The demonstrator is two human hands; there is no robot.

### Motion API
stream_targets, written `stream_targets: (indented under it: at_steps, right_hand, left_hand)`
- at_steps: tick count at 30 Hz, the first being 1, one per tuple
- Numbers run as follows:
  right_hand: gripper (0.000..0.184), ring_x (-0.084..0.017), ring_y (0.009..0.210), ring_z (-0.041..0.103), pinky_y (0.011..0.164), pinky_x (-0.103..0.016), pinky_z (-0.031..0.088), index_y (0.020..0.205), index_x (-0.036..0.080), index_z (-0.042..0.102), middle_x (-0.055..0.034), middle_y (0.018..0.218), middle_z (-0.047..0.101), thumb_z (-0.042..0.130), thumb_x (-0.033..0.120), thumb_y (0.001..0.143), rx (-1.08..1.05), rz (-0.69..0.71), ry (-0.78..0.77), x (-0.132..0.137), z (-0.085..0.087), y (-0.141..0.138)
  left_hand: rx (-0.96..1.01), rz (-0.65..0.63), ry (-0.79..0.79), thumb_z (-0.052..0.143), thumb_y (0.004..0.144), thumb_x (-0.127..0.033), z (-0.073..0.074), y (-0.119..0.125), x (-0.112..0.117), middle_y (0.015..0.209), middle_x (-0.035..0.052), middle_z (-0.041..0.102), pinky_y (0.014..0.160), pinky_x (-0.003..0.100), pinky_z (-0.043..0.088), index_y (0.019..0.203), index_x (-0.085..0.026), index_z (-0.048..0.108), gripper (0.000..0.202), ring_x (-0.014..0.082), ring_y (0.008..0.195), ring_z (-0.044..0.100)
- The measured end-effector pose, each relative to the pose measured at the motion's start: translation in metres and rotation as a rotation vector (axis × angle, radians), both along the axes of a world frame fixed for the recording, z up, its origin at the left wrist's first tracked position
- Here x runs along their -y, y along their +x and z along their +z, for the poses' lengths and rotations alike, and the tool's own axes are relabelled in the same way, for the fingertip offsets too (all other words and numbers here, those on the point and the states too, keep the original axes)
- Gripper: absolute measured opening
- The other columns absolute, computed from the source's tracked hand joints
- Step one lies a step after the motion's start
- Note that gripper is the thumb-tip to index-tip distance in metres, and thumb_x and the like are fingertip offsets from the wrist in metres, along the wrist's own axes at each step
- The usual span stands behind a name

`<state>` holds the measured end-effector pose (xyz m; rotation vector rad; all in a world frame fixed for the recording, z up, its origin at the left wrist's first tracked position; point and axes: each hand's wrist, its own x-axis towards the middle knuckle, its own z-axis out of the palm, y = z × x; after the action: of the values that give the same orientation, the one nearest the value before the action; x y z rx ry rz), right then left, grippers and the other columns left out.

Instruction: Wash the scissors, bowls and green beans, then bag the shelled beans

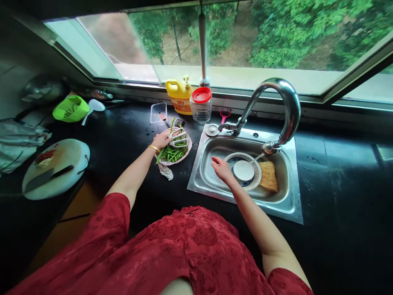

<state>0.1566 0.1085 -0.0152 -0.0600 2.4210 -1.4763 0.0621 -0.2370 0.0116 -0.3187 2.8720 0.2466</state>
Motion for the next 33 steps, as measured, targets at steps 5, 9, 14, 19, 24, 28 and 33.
stream_targets:
  at_steps: [5,9,14,19,24,28,33]
  right_hand:
    - [0.032,-0.024,0.108,0.059,0.101,-0.042,0.042,0.107,0.014,0.067,-0.0121,0.115,0.067,0.046,0.025,0.085,-0.311,0.083,0.235,0.03,0.022,-0.007]
    - [0.038,-0.025,0.116,0.053,0.104,-0.044,0.04,0.119,0.014,0.062,-0.0138,0.123,0.062,0.044,0.02,0.087,-0.526,0.17,0.287,0.048,0.048,-0.01]
    - [0.056,-0.029,0.136,0.032,0.113,-0.049,0.027,0.142,0.014,0.042,-0.0161,0.144,0.042,0.045,0.016,0.086,-0.726,0.28,0.362,0.041,0.084,-0.016]
    - [0.068,-0.032,0.109,0.055,0.102,-0.053,0.035,0.144,0.012,0.038,-0.0182,0.114,0.06,0.057,0.023,0.08,-0.531,0.368,0.562,-0.014,0.071,0.015]
    - [0.078,-0.029,0.092,0.06,0.083,-0.043,0.047,0.141,0.016,0.038,-0.0136,0.104,0.063,0.065,0.037,0.071,-0.123,0.014,0.249,-0.078,0.024,0.071]
    - [0.052,-0.016,0.052,0.046,0.054,-0.032,0.043,0.109,0.023,0.054,-0.0017,0.07,0.055,0.048,0.063,0.077,0.371,-0.31,-0.47,-0.106,0.011,0.094]
    - [0.06,-0.016,0.061,0.047,0.066,-0.034,0.046,0.105,0.025,0.053,-0.0022,0.076,0.053,0.023,0.073,0.086,0.442,-0.406,-1.121,-0.107,0.013,0.095]
  left_hand:
    - [-0.014,-0.069,0.056,0.049,0.088,-0.038,0.007,-0.006,-0.001,0.104,0.0114,0.067,0.097,0.043,0.042,0.103,-0.018,0.063,0.028,0.0296,0.105,0.061]
    - [-0.186,-0.174,0.111,0.041,0.092,-0.034,0.053,-0.004,-0.004,0.1,0.0111,0.067,0.089,0.037,0.045,0.113,-0.017,0.056,0.031,0.0261,0.096,0.063]
    - [-0.008,-0.476,0.198,0.051,0.087,-0.037,0.108,-0.011,-0.051,0.087,0.0043,0.067,0.085,0.031,0.045,0.105,-0.021,0.064,0.027,0.0221,0.089,0.063]
    - [0.467,-0.709,0.44,0.067,0.073,-0.039,0.093,-0.003,-0.174,0.067,0.002,0.067,0.075,0.026,0.047,0.078,-0.019,0.071,0.021,0.0196,0.076,0.063]
    - [0.605,-0.973,0.435,0.071,0.065,-0.028,0.051,0.008,-0.294,0.06,0.0039,0.066,0.078,0.032,0.05,0.063,-0.018,0.072,0.009,0.0231,0.071,0.065]
    - [0.214,-1.072,0.501,0.061,0.078,-0.028,0.039,0.013,-0.33,0.11,0.0079,0.07,0.107,0.036,0.037,0.1,-0.023,0.074,0.026,0.0257,0.117,0.057]
    - [0.022,-0.976,0.626,0.037,0.094,-0.029,0.011,0.057,-0.325,0.155,0.0087,0.031,0.119,0.039,0.016,0.146,-0.018,0.037,0.053,0.0202,0.145,0.021]
